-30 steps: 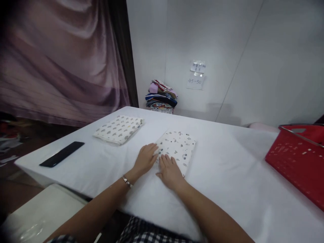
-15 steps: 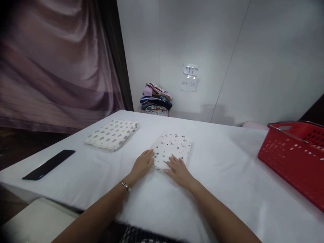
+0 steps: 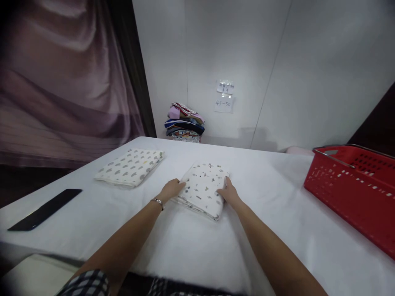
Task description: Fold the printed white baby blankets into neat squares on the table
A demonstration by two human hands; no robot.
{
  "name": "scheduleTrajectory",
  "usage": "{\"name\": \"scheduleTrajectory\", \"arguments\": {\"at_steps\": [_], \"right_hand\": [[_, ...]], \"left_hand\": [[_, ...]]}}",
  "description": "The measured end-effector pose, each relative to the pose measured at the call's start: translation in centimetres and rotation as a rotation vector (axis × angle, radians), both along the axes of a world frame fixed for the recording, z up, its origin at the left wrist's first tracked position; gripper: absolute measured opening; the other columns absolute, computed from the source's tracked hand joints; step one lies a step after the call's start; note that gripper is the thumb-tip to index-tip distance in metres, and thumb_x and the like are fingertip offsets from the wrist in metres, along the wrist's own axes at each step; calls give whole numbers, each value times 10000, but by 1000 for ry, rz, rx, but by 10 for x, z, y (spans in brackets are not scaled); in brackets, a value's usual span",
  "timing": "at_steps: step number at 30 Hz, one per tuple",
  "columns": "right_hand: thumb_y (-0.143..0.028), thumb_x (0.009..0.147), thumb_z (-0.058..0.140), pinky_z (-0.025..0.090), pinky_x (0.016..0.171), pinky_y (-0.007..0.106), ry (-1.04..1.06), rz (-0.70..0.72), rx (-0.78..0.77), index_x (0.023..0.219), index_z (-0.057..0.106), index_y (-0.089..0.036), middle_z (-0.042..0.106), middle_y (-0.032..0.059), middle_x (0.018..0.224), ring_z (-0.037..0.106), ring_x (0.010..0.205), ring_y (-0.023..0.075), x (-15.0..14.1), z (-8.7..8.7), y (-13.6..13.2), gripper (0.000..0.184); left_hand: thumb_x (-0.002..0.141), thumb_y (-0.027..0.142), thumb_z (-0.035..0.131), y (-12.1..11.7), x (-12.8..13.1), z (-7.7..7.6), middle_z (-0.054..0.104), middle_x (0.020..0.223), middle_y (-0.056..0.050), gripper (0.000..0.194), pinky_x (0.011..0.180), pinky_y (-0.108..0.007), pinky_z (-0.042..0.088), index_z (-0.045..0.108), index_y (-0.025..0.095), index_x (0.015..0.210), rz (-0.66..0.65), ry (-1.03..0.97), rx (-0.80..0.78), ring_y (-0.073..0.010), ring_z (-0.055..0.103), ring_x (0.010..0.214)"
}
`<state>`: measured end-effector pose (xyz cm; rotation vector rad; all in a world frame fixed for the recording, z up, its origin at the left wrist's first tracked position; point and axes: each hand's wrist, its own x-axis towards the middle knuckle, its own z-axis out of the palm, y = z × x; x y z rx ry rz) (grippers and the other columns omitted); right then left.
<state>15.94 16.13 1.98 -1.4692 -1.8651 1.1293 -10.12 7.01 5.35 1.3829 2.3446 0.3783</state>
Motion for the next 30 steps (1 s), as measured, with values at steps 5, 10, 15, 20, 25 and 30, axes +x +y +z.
{"name": "scheduleTrajectory", "arguments": {"at_steps": [5,10,15,20,25,30], "right_hand": [[-251,645,670,477,602,256,224,-39,-199,1445,204,-222,619,71,993,615,725,163,30,15,-1,927],[-277,656,700,473,577,261,119,-41,-349,1450,198,-177,608,130,1073,605,704,165,56,25,-8,945],[-456,688,707,506,660,315,72,-71,-355,1456,186,-212,588,157,1182,628,848,225,46,29,-6,960],[-446,664,740,507,755,332,199,-91,-390,1459,160,-205,569,164,1238,630,936,234,39,24,-1,1013],[-363,664,754,506,801,297,374,-76,-469,1460,128,-185,524,172,1299,630,979,207,42,18,-5,1028],[-329,706,711,519,781,307,375,-83,-454,1455,143,-188,567,160,1250,639,953,205,42,17,-9,950]], "left_hand": [[720,476,560,-23,16,-1,691,979,-123,377,678,-273,445,627,146,888,-104,-103,-42,-247,643,883],[711,543,554,-42,40,-4,683,1013,-107,416,685,-292,438,612,178,902,-119,-104,11,-266,629,920],[780,580,461,-29,48,-8,653,1089,-135,488,763,-301,438,580,160,998,-34,-107,107,-261,610,992],[769,534,510,-18,46,-10,572,1234,-178,553,821,-286,437,526,116,1131,63,-230,90,-266,559,1111],[730,493,580,-20,44,-7,583,1218,-181,588,741,-255,464,515,87,1150,117,-460,104,-250,598,1046],[721,504,583,-23,47,-3,639,1122,-165,553,668,-253,466,549,83,1078,129,-548,72,-240,634,943]]}}
